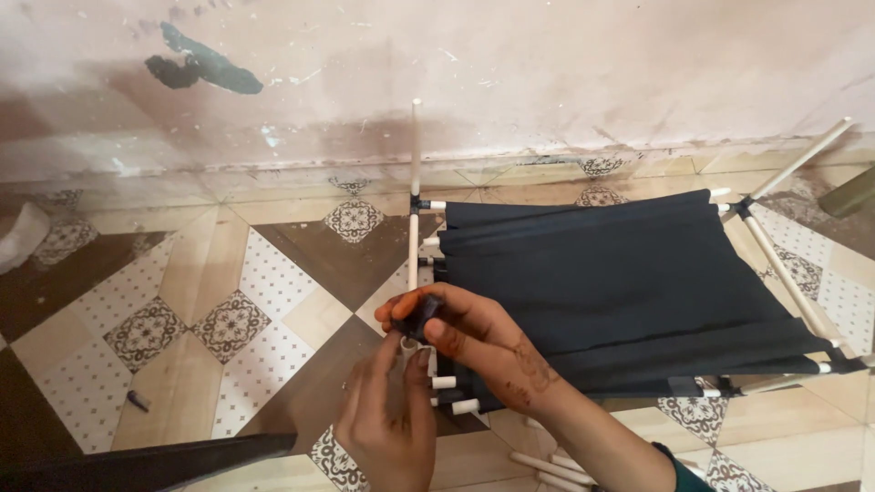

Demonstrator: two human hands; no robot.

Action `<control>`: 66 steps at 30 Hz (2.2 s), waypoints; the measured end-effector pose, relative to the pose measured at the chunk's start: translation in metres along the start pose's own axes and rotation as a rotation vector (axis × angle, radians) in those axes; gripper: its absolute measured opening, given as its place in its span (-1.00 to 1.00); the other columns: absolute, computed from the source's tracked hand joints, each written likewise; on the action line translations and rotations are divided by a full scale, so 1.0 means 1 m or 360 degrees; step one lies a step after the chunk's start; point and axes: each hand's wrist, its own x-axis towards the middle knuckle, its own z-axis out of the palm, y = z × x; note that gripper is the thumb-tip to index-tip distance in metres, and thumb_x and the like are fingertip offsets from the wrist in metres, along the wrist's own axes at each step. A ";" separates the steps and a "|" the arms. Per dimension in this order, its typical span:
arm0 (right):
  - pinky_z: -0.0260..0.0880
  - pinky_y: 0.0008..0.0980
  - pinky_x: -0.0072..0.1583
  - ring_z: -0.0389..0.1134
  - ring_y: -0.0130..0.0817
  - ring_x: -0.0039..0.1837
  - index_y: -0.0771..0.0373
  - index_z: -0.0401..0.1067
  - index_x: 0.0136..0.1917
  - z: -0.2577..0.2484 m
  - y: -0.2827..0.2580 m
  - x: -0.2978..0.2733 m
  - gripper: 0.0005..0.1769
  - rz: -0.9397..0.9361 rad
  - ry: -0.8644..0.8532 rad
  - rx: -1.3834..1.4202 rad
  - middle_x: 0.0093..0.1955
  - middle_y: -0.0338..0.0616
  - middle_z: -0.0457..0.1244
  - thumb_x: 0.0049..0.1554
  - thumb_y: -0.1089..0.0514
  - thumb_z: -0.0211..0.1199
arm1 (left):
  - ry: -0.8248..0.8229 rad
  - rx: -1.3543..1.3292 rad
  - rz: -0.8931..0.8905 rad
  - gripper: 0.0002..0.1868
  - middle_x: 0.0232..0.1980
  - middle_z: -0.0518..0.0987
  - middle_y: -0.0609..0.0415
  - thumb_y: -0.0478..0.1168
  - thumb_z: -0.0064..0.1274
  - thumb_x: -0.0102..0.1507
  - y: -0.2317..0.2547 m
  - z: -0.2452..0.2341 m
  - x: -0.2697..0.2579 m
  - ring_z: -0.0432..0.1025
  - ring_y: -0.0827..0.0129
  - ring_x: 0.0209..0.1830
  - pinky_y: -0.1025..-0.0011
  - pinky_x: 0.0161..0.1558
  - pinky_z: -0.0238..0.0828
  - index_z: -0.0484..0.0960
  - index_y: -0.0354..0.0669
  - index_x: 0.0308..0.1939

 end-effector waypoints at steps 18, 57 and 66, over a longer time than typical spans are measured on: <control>0.50 -0.34 0.30 0.39 -0.30 0.34 0.32 0.48 0.19 0.022 -0.013 -0.011 -0.73 -0.0188 0.0206 -0.0732 0.36 -0.04 0.31 0.24 0.22 0.24 | -0.0032 -0.0085 -0.0083 -0.71 -0.18 0.68 -0.06 -0.41 0.22 0.19 0.000 -0.004 -0.004 0.66 0.23 -0.21 0.39 -0.21 0.53 0.66 -0.30 0.00; 0.49 -0.28 0.30 0.45 -0.18 0.32 0.30 0.52 0.21 0.018 -0.027 -0.013 -0.66 -0.0489 0.0102 -0.1193 0.31 0.02 0.37 0.22 0.10 0.32 | -0.0158 -0.0103 -0.0232 -0.76 -0.13 0.72 -0.10 -0.27 0.20 0.26 -0.008 -0.006 -0.008 0.67 0.21 -0.17 0.39 -0.16 0.52 0.66 -0.30 -0.01; 0.33 -0.24 0.50 0.32 -0.20 0.52 0.29 0.48 0.29 -0.025 -0.028 0.023 -0.71 -0.0297 -0.0759 -0.0615 0.37 -0.03 0.31 0.31 0.36 0.20 | -0.0422 -0.0277 -0.0433 -0.66 -0.29 0.69 -0.08 -0.27 0.07 0.32 -0.016 -0.007 -0.006 0.66 0.31 -0.33 0.40 -0.29 0.50 0.61 -0.30 0.16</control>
